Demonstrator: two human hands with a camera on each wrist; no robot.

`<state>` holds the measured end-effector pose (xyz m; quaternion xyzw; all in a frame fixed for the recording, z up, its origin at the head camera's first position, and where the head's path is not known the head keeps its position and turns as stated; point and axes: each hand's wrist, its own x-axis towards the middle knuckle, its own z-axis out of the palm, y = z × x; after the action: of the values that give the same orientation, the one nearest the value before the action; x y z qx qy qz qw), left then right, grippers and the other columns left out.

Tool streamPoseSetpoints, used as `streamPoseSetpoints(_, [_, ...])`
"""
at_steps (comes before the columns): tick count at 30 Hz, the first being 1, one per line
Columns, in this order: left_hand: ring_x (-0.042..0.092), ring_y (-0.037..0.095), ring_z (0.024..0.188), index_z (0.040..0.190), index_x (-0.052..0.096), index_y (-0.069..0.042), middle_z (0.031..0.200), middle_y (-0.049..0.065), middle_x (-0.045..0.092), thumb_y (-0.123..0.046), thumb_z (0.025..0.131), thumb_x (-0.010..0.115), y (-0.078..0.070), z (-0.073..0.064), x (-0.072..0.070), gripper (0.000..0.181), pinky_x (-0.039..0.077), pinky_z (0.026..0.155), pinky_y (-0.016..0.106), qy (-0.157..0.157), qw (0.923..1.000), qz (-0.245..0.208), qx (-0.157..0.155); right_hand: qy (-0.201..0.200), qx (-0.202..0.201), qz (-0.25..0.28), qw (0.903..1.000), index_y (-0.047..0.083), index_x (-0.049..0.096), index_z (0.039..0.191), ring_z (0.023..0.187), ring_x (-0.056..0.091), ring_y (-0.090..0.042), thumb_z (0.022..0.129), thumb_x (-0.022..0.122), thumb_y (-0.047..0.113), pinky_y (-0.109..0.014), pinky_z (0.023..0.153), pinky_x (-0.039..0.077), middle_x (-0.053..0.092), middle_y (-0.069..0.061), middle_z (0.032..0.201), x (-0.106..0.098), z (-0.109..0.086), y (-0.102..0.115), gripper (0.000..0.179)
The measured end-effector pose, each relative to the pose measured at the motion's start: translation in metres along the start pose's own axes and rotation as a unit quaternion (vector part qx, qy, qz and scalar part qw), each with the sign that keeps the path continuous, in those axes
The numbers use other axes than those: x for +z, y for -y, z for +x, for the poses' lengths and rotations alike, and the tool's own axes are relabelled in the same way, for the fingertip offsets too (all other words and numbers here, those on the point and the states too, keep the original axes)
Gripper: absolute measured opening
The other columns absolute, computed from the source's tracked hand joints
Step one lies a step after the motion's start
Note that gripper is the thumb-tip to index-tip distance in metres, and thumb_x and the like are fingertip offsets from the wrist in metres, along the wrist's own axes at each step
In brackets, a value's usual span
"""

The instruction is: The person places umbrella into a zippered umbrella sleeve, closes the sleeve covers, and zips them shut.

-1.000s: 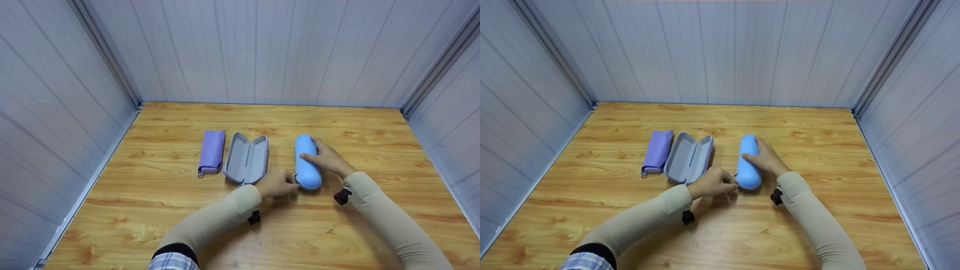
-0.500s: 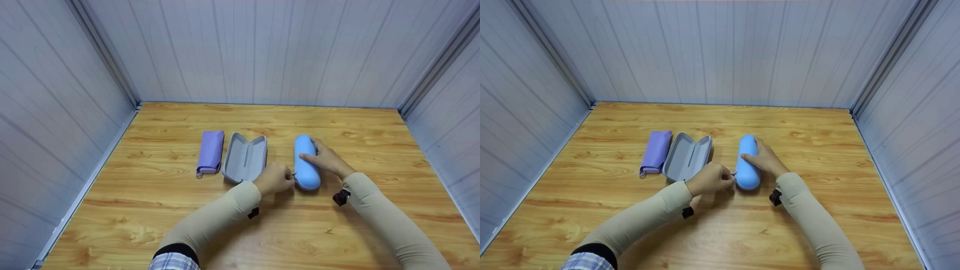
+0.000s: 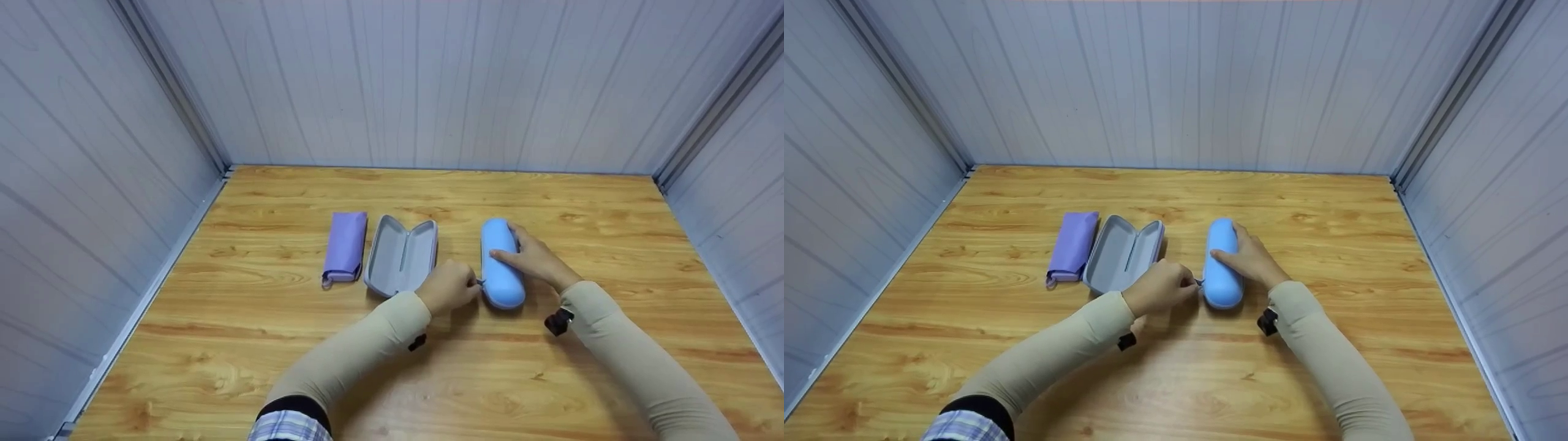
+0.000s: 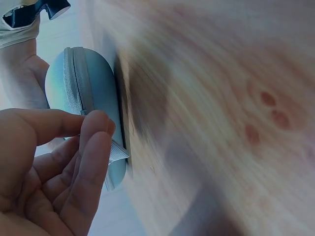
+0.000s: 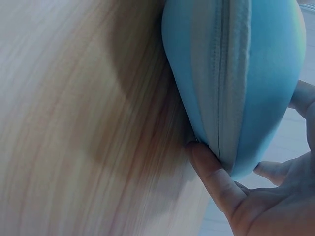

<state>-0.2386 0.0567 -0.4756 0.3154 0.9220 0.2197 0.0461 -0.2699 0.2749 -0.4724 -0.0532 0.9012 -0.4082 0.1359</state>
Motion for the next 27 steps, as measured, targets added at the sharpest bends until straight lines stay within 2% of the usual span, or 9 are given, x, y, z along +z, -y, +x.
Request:
streamPoseSetpoints(6, [0.044,0.009,0.055,0.079,0.072,-0.01,0.06,-0.007,0.051,-0.018,0.095,0.066,-0.0025,0.0036,0.0006,0.019,0.04,0.051,0.024,0.001,0.9986,0.051,-0.008,0.002,-0.002,-0.002,1.0,0.003,0.003,0.16,0.144,0.023,-0.049,0.097,0.06,0.053,-0.061,0.114,0.023,0.017,-0.033,0.159,-0.0003,0.0002,-0.0005,0.1])
streamPoseSetpoints(12, [0.047,0.011,0.058,0.079,0.071,-0.01,0.063,-0.005,0.054,-0.019,0.096,0.065,-0.0036,0.0068,0.001,0.02,0.047,0.059,0.029,-0.002,0.9973,0.072,-0.01,0.0,-0.009,-0.005,0.9999,0.003,0.003,0.16,0.144,0.021,-0.049,0.097,0.06,0.053,-0.062,0.114,0.022,0.015,-0.031,0.16,-0.0013,0.0001,-0.0002,0.098])
streamPoseSetpoints(18, [0.047,0.011,0.058,0.078,0.072,-0.011,0.062,-0.006,0.054,-0.024,0.096,0.065,-0.0047,0.0084,0.0011,0.023,0.049,0.065,0.032,0.002,0.9951,0.098,-0.01,-0.003,-0.021,0.004,0.9998,0.004,0.005,0.161,0.143,0.023,-0.048,0.098,0.06,0.049,-0.062,0.113,0.026,0.016,-0.031,0.16,0.0001,0.0,-0.0016,0.095])
streamPoseSetpoints(23, [0.049,0.011,0.058,0.082,0.074,-0.011,0.063,-0.005,0.056,-0.024,0.095,0.067,-0.0037,0.0082,0.0012,0.02,0.049,0.059,0.029,0.012,0.9955,0.092,-0.021,-0.009,-0.017,-0.002,0.9998,0.005,0.006,0.161,0.142,0.026,-0.049,0.097,0.062,0.051,-0.062,0.112,0.028,0.017,-0.031,0.16,0.0036,0.0011,-0.0038,0.096])
streamPoseSetpoints(27, [0.048,0.01,0.055,0.078,0.072,-0.011,0.061,-0.006,0.055,-0.024,0.095,0.068,-0.0044,0.0069,-0.0016,0.022,0.046,0.052,0.026,0.009,0.9969,0.077,-0.018,-0.016,-0.019,-0.003,0.9997,0.004,0.007,0.161,0.142,0.026,-0.049,0.097,0.061,0.051,-0.062,0.112,0.027,0.018,-0.031,0.16,0.0042,0.001,-0.0035,0.096])
